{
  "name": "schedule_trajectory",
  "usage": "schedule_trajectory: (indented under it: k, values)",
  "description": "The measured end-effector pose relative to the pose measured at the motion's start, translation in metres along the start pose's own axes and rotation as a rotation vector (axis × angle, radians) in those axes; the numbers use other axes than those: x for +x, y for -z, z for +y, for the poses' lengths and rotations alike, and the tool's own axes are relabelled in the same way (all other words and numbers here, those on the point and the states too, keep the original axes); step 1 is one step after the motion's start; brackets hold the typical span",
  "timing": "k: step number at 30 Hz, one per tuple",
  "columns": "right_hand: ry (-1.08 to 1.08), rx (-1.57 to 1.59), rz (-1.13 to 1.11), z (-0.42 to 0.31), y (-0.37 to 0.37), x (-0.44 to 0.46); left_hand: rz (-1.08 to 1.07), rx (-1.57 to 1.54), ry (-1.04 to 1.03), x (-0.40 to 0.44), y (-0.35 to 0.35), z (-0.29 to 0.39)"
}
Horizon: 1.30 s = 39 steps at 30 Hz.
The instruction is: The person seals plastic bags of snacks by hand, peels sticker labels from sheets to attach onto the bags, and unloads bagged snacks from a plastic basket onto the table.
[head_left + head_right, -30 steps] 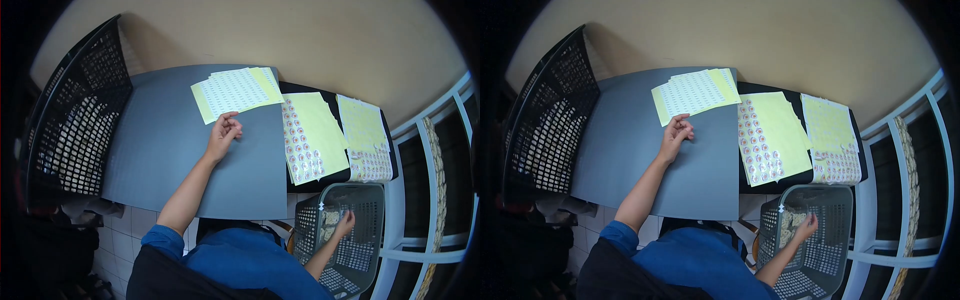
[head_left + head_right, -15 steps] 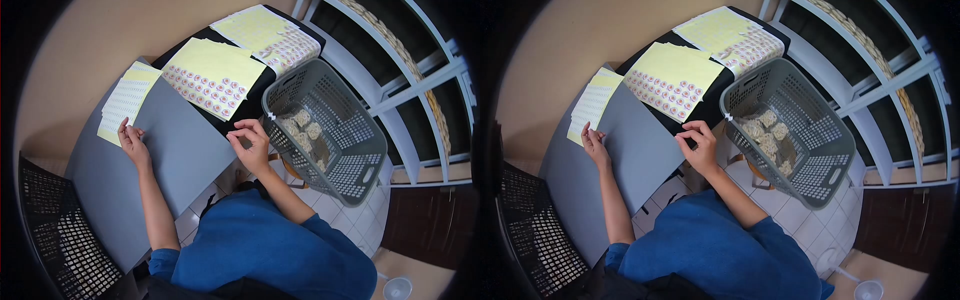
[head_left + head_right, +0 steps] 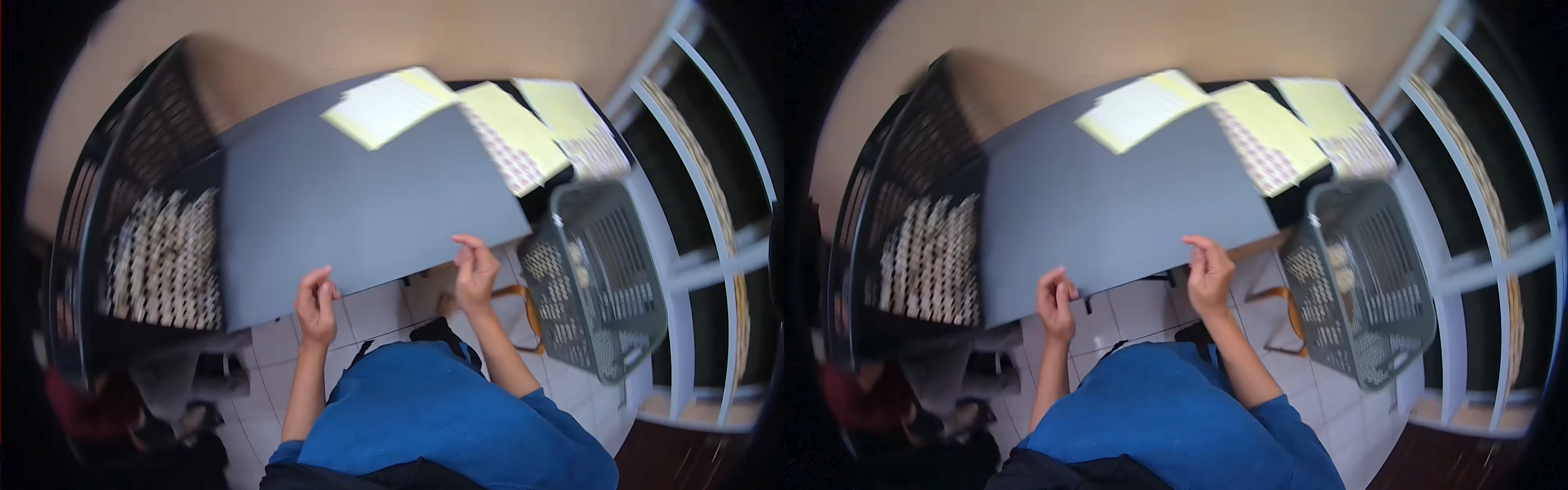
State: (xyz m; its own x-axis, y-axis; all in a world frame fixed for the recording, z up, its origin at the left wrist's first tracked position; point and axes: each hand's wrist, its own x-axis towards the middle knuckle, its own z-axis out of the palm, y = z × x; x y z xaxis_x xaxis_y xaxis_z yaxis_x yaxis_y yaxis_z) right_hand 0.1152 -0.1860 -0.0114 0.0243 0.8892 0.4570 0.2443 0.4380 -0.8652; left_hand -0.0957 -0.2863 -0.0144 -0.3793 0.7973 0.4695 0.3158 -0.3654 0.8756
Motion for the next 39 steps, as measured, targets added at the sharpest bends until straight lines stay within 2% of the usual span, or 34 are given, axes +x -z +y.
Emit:
schedule_trajectory:
  k: [1, 6, 8, 12, 14, 15, 19, 20, 21, 22, 23, 24, 26, 28, 29, 30, 32, 36, 38, 39]
  values:
    - [0.092, -0.023, -0.029, -0.008, -0.011, 0.004, 0.086, -0.001, 0.047, -0.026, 0.024, -0.004]
    - [0.18, 0.222, -0.136, -0.074, -0.07, 0.032, 0.531, 0.163, 0.195, -0.124, 0.128, 0.01]
    - [0.429, 0.261, -0.145, -0.104, -0.094, 0.047, 0.793, 0.407, 0.142, -0.147, 0.162, 0.02]
    - [0.853, 0.271, -0.147, -0.181, -0.133, 0.091, 0.991, 0.561, 0.017, -0.155, 0.211, 0.057]
    - [1.0, 0.245, -0.181, -0.228, -0.15, 0.11, 1.078, 0.677, -0.137, -0.139, 0.227, 0.078]
    - [1.027, 0.289, -0.257, -0.249, -0.16, 0.117, 1.106, 0.691, -0.139, -0.136, 0.237, 0.086]
    - [1.161, 0.315, -0.511, -0.318, -0.215, 0.137, 1.1, 0.73, -0.135, -0.115, 0.28, 0.117]
    - [1.168, 0.334, -0.516, -0.335, -0.227, 0.137, 1.093, 0.74, -0.139, -0.107, 0.292, 0.125]
    - [1.296, 0.244, -0.623, -0.353, -0.24, 0.134, 1.108, 0.752, -0.144, -0.095, 0.303, 0.132]
    - [1.422, 0.148, -0.728, -0.371, -0.252, 0.129, 1.048, 0.775, -0.235, -0.083, 0.313, 0.141]
    - [1.429, 0.166, -0.729, -0.392, -0.262, 0.122, 0.983, 0.798, -0.322, -0.072, 0.322, 0.15]
    - [1.413, 0.034, -0.885, -0.413, -0.273, 0.114, 0.952, 0.827, -0.332, -0.063, 0.332, 0.159]
    - [1.391, -0.091, -1.044, -0.438, -0.303, 0.1, 0.873, 1.012, -0.38, -0.038, 0.35, 0.177]
    - [1.748, -0.075, -0.975, -0.45, -0.347, 0.09, 0.834, 1.246, -0.338, -0.012, 0.36, 0.192]
    - [1.802, -0.236, -1.014, -0.457, -0.373, 0.076, 0.78, 1.283, -0.38, 0.0, 0.366, 0.196]
    - [1.857, -0.39, -1.037, -0.472, -0.403, 0.059, 0.681, 1.438, -0.238, 0.011, 0.374, 0.2]
    - [1.913, -0.675, -1.122, -0.489, -0.422, 0.033, 0.667, 1.456, -0.325, 0.013, 0.386, 0.193]
    - [2.11, -0.918, -1.324, -0.51, -0.464, -0.01, 0.774, 1.39, -0.348, 0.017, 0.384, 0.183]
    - [2.072, -1.055, -1.443, -0.498, -0.497, -0.04, 0.825, 1.363, -0.373, 0.02, 0.383, 0.178]
    - [2.018, -0.947, -1.54, -0.486, -0.507, -0.052, 0.86, 1.357, -0.397, 0.021, 0.385, 0.173]
